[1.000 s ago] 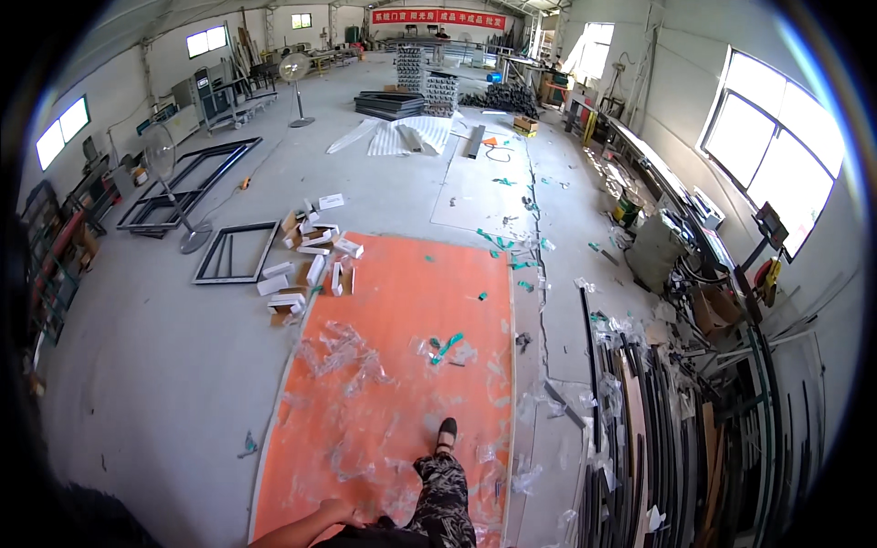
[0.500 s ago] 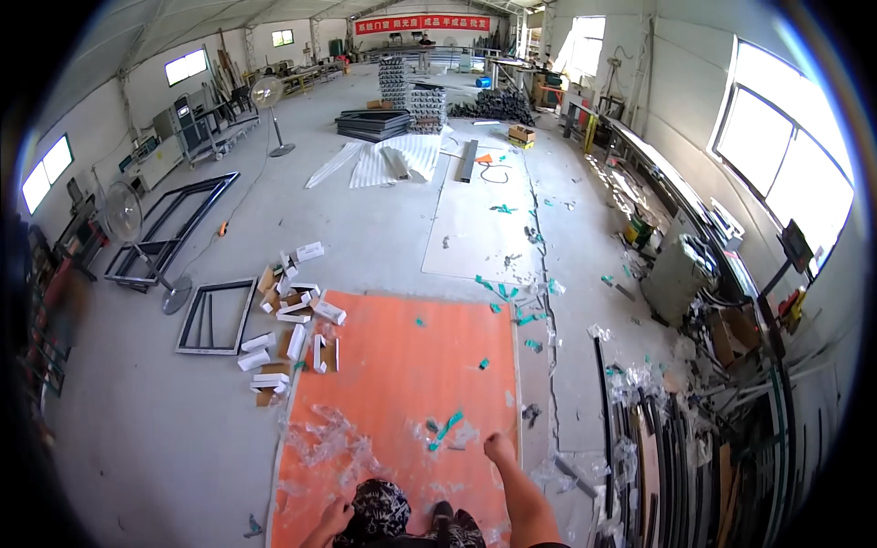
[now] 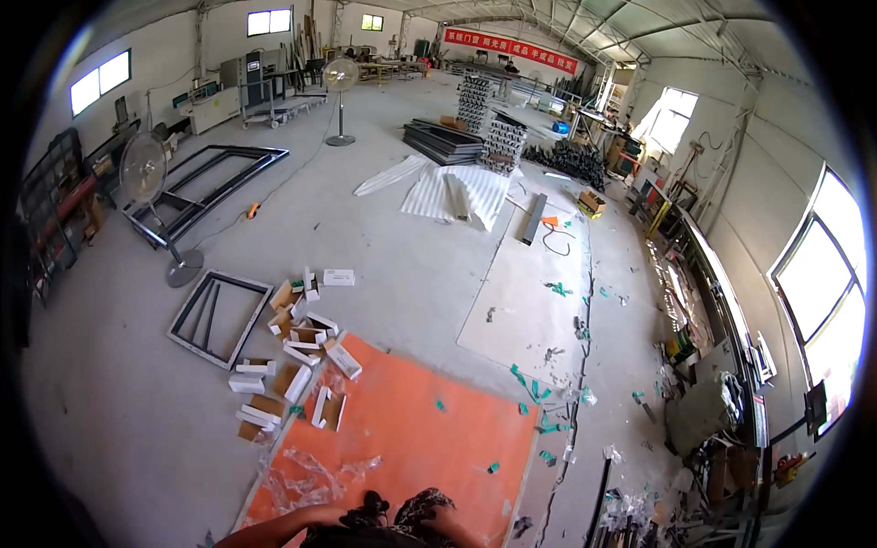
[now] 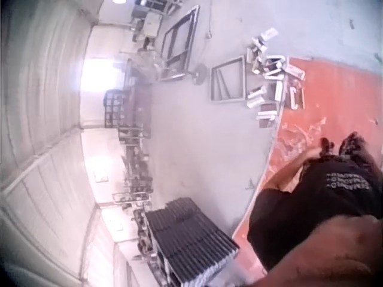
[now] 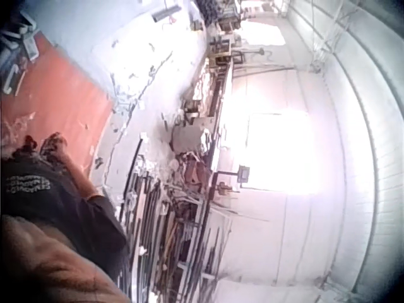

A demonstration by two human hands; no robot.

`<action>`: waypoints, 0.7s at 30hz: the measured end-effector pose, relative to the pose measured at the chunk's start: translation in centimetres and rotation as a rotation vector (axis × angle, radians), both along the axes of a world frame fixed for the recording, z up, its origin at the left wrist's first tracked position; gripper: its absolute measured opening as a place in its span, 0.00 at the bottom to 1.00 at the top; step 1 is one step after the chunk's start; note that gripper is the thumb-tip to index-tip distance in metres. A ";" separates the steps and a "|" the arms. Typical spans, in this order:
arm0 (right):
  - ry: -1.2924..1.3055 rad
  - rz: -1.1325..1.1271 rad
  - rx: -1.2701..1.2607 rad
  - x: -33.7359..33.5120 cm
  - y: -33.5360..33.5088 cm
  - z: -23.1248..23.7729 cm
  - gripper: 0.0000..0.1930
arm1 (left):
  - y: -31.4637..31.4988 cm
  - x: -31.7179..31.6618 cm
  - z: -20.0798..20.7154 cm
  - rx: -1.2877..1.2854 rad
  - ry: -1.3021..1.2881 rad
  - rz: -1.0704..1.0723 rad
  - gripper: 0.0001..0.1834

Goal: The person picks up and unfolds several white cardboard boxes by hand on a workshop floor, setting them down after each is opened.

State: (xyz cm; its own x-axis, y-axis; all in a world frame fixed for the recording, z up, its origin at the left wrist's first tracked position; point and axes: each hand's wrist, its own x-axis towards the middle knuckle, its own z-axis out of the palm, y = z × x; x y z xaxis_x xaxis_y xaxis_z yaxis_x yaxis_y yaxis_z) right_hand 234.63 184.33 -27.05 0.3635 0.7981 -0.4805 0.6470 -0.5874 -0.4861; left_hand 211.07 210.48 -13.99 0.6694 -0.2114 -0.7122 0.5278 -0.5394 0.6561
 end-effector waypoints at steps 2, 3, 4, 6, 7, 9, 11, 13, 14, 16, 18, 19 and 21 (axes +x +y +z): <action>0.008 -0.033 -0.021 2.5 5.0 4.0 0.29 | 2.8 0.7 -5.1 -0.002 -0.048 -0.005 0.25; 0.004 -0.027 -0.004 4.0 7.0 5.1 0.24 | 4.0 2.3 -4.8 -0.012 -0.103 -0.023 0.24; 0.001 -0.013 0.013 5.4 9.0 5.4 0.19 | 5.3 3.9 -4.4 0.015 -0.064 -0.039 0.24; 0.052 -0.001 0.067 8.3 12.4 3.7 0.17 | 7.2 6.1 -5.2 0.063 -0.041 0.009 0.24; 0.098 -0.003 0.125 9.9 14.3 2.8 0.14 | 7.9 7.3 -5.6 0.117 -0.022 0.042 0.25; 0.090 0.075 0.109 13.4 18.1 2.7 0.14 | 10.0 10.8 -3.0 0.118 0.096 0.192 0.29; 0.053 0.111 0.063 17.7 22.3 1.6 0.14 | 11.0 12.4 -4.2 0.066 0.079 0.361 0.30; 0.200 0.196 0.053 21.3 27.1 6.3 0.19 | 9.0 13.0 -5.5 0.143 0.079 0.509 0.30; 0.215 0.342 -0.050 23.5 28.5 7.0 0.20 | 9.9 14.2 -5.7 0.235 0.051 0.582 0.30; 0.373 0.663 -0.104 28.6 32.6 7.2 0.23 | 9.7 16.7 -3.7 0.236 0.103 0.735 0.28; 0.527 0.872 -0.076 31.6 34.3 6.4 0.24 | 7.5 16.5 -7.5 0.220 0.178 0.822 0.30; 0.477 0.959 -0.283 32.8 34.4 3.5 0.24 | 7.8 17.6 -6.3 0.216 0.176 0.837 0.30; 0.407 1.114 -0.522 36.8 31.4 -9.0 0.26 | 7.6 20.3 1.7 0.257 0.148 1.175 0.19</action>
State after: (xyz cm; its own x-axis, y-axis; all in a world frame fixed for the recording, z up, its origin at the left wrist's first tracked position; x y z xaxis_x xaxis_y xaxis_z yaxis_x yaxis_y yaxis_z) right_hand 271.47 215.69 -36.02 -0.6158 0.2609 -0.7434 0.7683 -0.0103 -0.6400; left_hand 231.36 218.09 -12.33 0.2671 0.6293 -0.7298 0.8438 0.2131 0.4925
